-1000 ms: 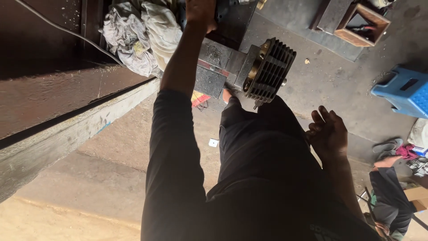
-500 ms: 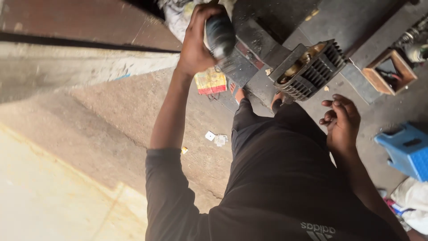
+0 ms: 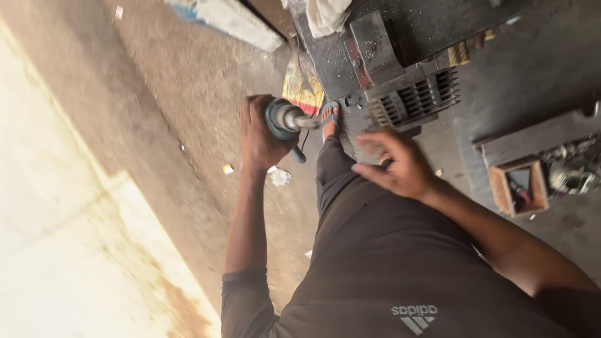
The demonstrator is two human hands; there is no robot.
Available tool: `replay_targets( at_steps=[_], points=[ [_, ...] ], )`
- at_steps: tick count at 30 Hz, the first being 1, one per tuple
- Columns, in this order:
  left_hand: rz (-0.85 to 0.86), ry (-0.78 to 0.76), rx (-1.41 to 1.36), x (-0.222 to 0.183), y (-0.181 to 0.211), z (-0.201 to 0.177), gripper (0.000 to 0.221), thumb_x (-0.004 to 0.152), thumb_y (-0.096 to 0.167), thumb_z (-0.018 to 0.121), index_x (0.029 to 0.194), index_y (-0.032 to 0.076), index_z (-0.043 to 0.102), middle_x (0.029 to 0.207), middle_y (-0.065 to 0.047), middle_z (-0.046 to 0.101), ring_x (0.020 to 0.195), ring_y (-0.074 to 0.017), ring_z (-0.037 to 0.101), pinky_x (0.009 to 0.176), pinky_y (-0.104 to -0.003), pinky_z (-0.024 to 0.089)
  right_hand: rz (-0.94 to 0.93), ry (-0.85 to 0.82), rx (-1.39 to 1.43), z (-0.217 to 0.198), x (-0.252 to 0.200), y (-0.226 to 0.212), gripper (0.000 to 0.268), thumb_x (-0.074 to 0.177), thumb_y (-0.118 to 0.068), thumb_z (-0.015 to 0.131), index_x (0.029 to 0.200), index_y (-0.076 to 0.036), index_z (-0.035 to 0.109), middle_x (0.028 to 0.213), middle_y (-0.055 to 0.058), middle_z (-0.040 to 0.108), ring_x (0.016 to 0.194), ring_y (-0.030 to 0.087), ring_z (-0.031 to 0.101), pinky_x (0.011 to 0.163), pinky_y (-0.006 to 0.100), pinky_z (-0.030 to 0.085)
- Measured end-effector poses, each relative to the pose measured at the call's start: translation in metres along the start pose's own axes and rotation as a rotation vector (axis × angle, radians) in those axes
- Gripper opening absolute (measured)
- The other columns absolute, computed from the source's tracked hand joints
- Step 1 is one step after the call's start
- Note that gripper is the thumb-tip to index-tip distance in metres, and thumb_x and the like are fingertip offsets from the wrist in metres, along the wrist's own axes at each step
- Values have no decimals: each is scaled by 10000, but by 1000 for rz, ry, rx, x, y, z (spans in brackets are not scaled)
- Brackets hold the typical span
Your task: Using a power drill to perform repairs or maintenance on a motorcycle engine component.
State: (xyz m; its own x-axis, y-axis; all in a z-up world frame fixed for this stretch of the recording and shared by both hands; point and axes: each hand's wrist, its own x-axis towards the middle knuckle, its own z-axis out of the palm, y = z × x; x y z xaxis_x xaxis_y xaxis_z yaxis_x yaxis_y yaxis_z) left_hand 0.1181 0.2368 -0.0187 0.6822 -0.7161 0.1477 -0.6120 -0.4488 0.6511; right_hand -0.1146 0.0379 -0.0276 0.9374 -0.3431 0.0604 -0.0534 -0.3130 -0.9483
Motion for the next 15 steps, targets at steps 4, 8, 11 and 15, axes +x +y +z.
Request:
replay_targets(
  at_steps=[4,8,11,15],
  points=[
    [-129,117,238,-57,66,26,765,627,167,917,1277,81,523,1215,-137,575,1145,-377,580,937,-480,498,-18,-308,311,27,-2,10,855,899,-341,816,1538,-4,360,1520,196,466,1403,273,475,1096,415,439],
    [-54,298,543,-113,121,61,561,826,180,861,1281,97,544,1221,-111,581,1178,-319,580,1129,-538,466,128,-230,631,69,-27,1,723,964,-425,770,1458,4,459,1445,153,538,1343,215,522,1142,364,425],
    [-178,302,571,-146,156,70,652,746,289,859,1296,88,573,1190,-107,616,1093,-330,601,1039,-563,442,461,-200,1045,68,-42,0,576,978,-494,722,1279,-18,599,1256,105,658,1190,173,615,1078,337,493],
    [-111,213,537,-201,163,61,768,733,492,907,1318,120,578,1254,-74,626,1104,-289,631,1037,-551,453,749,-200,1325,75,-65,27,491,966,-503,675,1138,-44,638,1111,108,698,1026,200,664,962,368,538]
  ],
)
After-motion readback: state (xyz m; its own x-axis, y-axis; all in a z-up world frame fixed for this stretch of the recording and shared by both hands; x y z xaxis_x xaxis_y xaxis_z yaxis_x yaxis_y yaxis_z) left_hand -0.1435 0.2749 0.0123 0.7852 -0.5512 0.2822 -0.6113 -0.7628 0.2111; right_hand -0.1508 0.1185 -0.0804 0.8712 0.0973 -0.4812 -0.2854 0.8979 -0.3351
